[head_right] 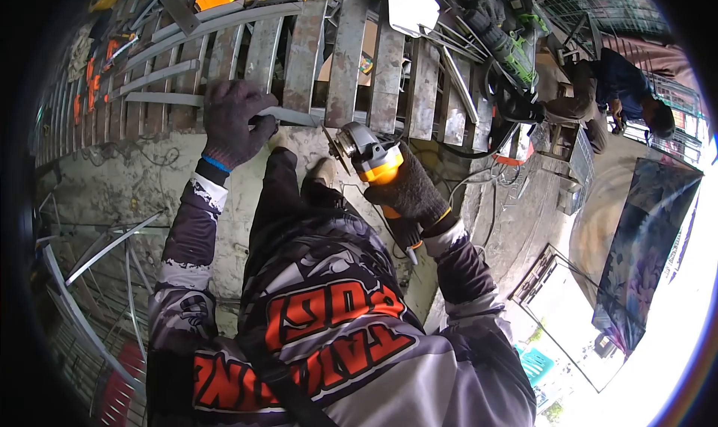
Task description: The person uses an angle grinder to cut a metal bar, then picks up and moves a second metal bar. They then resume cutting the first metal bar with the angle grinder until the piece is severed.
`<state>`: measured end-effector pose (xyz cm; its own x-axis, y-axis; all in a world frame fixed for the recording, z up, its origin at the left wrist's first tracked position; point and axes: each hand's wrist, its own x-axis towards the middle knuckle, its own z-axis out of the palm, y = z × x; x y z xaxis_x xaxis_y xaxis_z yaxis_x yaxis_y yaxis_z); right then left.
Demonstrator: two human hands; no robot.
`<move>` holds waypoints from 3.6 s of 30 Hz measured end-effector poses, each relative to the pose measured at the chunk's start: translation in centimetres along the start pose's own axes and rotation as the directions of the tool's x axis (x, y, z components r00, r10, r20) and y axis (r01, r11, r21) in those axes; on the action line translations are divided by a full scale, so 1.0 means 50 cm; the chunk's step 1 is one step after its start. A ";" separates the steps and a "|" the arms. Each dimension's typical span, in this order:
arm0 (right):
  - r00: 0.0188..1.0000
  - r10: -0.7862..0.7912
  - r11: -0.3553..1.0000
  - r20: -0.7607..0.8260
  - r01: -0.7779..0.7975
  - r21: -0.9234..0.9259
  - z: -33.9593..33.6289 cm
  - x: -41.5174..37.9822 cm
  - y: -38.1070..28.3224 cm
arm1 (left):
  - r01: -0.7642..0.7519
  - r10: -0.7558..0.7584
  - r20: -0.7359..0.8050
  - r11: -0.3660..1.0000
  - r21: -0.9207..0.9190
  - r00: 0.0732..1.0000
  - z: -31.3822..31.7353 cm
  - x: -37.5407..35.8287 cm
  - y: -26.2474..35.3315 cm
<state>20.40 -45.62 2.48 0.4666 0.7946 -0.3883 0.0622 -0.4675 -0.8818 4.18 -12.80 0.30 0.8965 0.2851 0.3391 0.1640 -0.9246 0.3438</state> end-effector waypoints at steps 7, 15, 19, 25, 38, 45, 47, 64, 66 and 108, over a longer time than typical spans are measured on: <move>1.000 0.003 1.000 0.001 -0.003 -0.030 0.004 0.012 -0.020 | 0.015 -0.015 0.010 1.000 0.015 1.000 0.009 -0.006 -0.008; 0.998 0.067 0.991 0.006 -0.067 0.112 0.015 0.007 -0.035 | 0.020 -0.020 0.003 0.999 -0.026 1.000 0.008 -0.005 -0.010; 1.000 0.030 0.997 -0.009 -0.029 0.067 0.016 0.007 -0.031 | -0.014 0.012 -0.032 0.999 -0.036 0.999 0.002 -0.002 -0.007; 0.997 0.082 0.995 -0.002 -0.082 0.052 0.014 0.009 -0.035 | -0.018 0.018 -0.033 1.000 -0.019 0.999 0.001 -0.002 -0.007; 0.998 0.063 0.997 -0.005 -0.063 0.040 0.015 0.011 -0.035 | -0.022 0.020 -0.066 0.999 -0.028 0.998 0.003 -0.001 -0.006; 0.991 0.137 0.985 0.005 -0.137 0.109 0.017 0.008 -0.049 | -0.026 0.024 -0.073 0.999 -0.023 0.997 0.003 -0.001 -0.006; 0.992 0.124 0.986 0.005 -0.124 0.115 0.018 0.008 -0.045 | -0.028 0.026 -0.080 0.999 -0.027 0.996 0.004 -0.002 -0.006; 0.990 0.140 0.989 0.014 -0.140 0.049 0.016 0.009 -0.052 | -0.016 0.014 -0.069 1.000 -0.020 0.998 0.005 -0.003 -0.005; 0.988 0.154 0.986 0.013 -0.155 0.068 0.017 0.008 -0.050 | -0.019 0.017 -0.069 0.999 -0.026 0.997 0.005 -0.003 -0.006; 0.994 0.102 0.995 -0.045 -0.102 0.002 0.028 0.004 -0.057 | -0.014 0.012 -0.079 1.000 -0.024 0.997 0.009 -0.006 -0.008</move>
<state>19.07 -43.58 4.56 0.5100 0.7244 -0.4639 0.0121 -0.5453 -0.8381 4.02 -12.61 -0.33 0.8631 0.2927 0.4115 0.1412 -0.9222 0.3599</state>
